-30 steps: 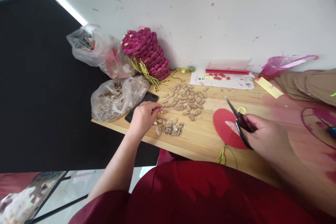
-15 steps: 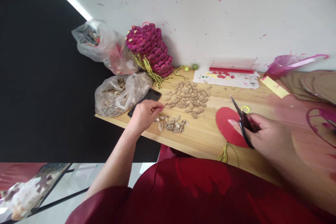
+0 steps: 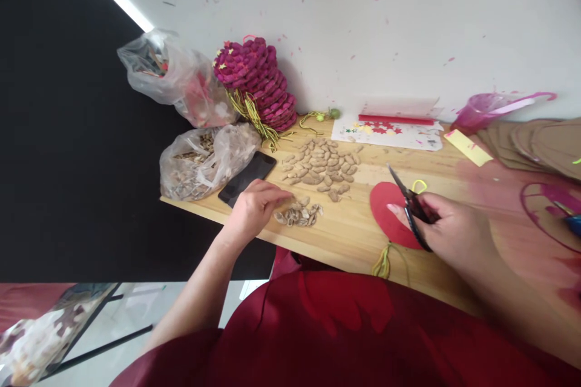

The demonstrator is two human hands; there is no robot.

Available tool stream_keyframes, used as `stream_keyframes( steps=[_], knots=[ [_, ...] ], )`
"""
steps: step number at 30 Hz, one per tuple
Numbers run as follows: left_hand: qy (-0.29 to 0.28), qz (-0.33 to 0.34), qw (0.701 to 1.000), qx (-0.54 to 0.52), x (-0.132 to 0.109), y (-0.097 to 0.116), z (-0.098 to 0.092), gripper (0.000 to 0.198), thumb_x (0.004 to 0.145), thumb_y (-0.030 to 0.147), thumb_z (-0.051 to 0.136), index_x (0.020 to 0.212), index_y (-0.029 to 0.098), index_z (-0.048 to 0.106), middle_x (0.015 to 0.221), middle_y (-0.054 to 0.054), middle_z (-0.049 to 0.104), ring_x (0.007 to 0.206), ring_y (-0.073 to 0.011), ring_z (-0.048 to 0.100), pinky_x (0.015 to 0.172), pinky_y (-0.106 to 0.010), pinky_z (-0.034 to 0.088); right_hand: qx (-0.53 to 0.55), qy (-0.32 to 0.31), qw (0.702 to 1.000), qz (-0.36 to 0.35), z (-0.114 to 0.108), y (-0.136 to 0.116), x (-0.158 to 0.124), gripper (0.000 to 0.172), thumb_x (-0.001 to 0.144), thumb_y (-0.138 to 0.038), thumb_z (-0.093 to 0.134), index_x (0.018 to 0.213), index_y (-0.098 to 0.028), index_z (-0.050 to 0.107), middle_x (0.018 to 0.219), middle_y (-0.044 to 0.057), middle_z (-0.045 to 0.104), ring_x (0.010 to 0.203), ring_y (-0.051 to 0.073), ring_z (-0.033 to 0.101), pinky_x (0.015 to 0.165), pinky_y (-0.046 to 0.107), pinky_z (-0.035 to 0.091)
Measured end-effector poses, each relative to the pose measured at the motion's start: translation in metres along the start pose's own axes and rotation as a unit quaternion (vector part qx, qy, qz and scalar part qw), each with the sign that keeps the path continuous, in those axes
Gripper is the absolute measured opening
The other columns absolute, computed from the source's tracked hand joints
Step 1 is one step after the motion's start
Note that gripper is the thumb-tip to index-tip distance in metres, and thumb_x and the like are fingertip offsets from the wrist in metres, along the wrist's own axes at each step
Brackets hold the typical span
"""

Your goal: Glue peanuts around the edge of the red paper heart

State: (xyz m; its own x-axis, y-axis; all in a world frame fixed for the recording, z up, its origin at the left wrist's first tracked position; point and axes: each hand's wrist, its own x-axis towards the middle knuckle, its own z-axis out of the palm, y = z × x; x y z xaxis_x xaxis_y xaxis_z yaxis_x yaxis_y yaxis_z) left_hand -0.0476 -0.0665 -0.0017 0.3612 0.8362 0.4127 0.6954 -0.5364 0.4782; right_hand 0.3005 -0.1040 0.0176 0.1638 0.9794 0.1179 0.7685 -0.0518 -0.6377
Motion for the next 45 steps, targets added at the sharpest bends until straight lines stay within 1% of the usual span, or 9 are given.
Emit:
stream_keyframes(
  steps=[3, 5, 9, 13, 21, 25, 29, 37, 45],
  knots=[
    [-0.001, 0.000, 1.000, -0.005, 0.003, 0.003, 0.001, 0.029, 0.095, 0.017, 0.058, 0.111, 0.027, 0.080, 0.092, -0.006, 0.079, 0.088, -0.0215, 0.067, 0.085, -0.036, 0.057, 0.011, -0.020, 1.000, -0.006, 0.001, 0.005, 0.003, 0.061, 0.076, -0.081, 0.063, 0.064, -0.021, 0.059, 0.052, -0.003, 0.045, 0.055, 0.014, 0.038, 0.055, 0.028, 0.031],
    [0.008, -0.035, 0.999, -0.017, 0.003, 0.002, 0.003, 0.030, 0.092, 0.017, 0.062, 0.114, 0.027, 0.079, 0.091, -0.005, 0.079, 0.089, -0.0216, 0.068, 0.085, -0.036, 0.058, 0.008, -0.026, 1.000, -0.009, 0.001, 0.007, 0.004, 0.061, 0.074, -0.081, 0.063, 0.065, -0.021, 0.060, 0.052, -0.003, 0.045, 0.054, 0.014, 0.038, 0.054, 0.028, 0.031],
    [0.042, -0.121, 0.991, -0.035, 0.003, -0.007, 0.005, 0.019, 0.087, 0.022, 0.069, 0.100, 0.026, 0.082, 0.090, -0.005, 0.079, 0.084, -0.0216, 0.072, 0.081, -0.034, 0.059, -0.009, -0.008, 1.000, -0.011, 0.001, 0.004, 0.001, 0.061, 0.081, -0.080, 0.058, 0.063, -0.022, 0.053, 0.055, -0.003, 0.043, 0.057, 0.014, 0.039, 0.055, 0.029, 0.030],
    [0.064, -0.169, 0.983, -0.016, 0.005, -0.019, 0.005, 0.019, 0.085, 0.025, 0.071, 0.099, 0.025, 0.083, 0.088, -0.006, 0.079, 0.071, -0.0195, 0.070, 0.071, -0.032, 0.058, -0.019, 0.000, 0.999, -0.030, 0.001, 0.000, -0.001, 0.061, 0.084, -0.079, 0.053, 0.062, -0.022, 0.044, 0.055, -0.003, 0.040, 0.057, 0.014, 0.036, 0.056, 0.029, 0.028],
    [0.076, -0.141, 0.986, 0.038, 0.009, -0.026, 0.007, 0.020, 0.087, 0.017, 0.064, 0.098, 0.021, 0.081, 0.092, -0.007, 0.079, 0.083, -0.0225, 0.073, 0.087, -0.036, 0.057, -0.037, -0.012, 0.999, -0.024, 0.002, 0.009, 0.002, 0.059, 0.082, -0.075, 0.058, 0.061, -0.023, 0.040, 0.055, -0.004, 0.036, 0.057, 0.014, 0.036, 0.054, 0.028, 0.030],
    [0.083, -0.159, 0.983, 0.029, 0.009, -0.027, 0.009, 0.019, 0.090, 0.020, 0.064, 0.101, 0.020, 0.079, 0.089, -0.006, 0.078, 0.080, -0.0215, 0.072, 0.082, -0.033, 0.056, -0.045, -0.010, 0.999, -0.022, 0.001, 0.005, 0.001, 0.061, 0.082, -0.078, 0.056, 0.060, -0.023, 0.041, 0.055, -0.004, 0.037, 0.057, 0.014, 0.036, 0.054, 0.028, 0.030],
    [0.085, -0.172, 0.976, 0.104, 0.012, -0.025, 0.011, 0.018, 0.090, 0.020, 0.062, 0.097, 0.019, 0.078, 0.090, -0.008, 0.077, 0.077, -0.0221, 0.070, 0.074, -0.032, 0.053, -0.050, -0.005, 0.999, -0.022, 0.001, 0.005, 0.002, 0.062, 0.082, -0.079, 0.054, 0.060, -0.023, 0.041, 0.054, -0.004, 0.037, 0.056, 0.014, 0.037, 0.054, 0.028, 0.031],
    [0.031, -0.211, 0.962, 0.171, 0.017, -0.012, 0.008, 0.013, 0.091, 0.023, 0.064, 0.098, 0.019, 0.075, 0.090, -0.006, 0.071, 0.079, -0.0203, 0.068, 0.071, -0.030, 0.048, -0.057, -0.009, 0.998, -0.035, 0.005, 0.023, 0.009, 0.067, 0.070, -0.087, 0.054, 0.055, -0.023, 0.045, 0.049, -0.005, 0.038, 0.049, 0.013, 0.038, 0.047, 0.026, 0.031],
    [-0.010, -0.283, 0.910, 0.304, 0.032, -0.002, 0.010, 0.018, 0.094, 0.033, 0.061, 0.088, 0.019, 0.069, 0.092, -0.008, 0.073, 0.087, -0.0282, 0.071, 0.067, -0.033, 0.045, -0.055, -0.005, 0.997, -0.047, 0.007, 0.025, 0.008, 0.065, 0.073, -0.084, 0.056, 0.056, -0.023, 0.046, 0.048, -0.005, 0.039, 0.049, 0.012, 0.038, 0.046, 0.025, 0.030]
  ],
)
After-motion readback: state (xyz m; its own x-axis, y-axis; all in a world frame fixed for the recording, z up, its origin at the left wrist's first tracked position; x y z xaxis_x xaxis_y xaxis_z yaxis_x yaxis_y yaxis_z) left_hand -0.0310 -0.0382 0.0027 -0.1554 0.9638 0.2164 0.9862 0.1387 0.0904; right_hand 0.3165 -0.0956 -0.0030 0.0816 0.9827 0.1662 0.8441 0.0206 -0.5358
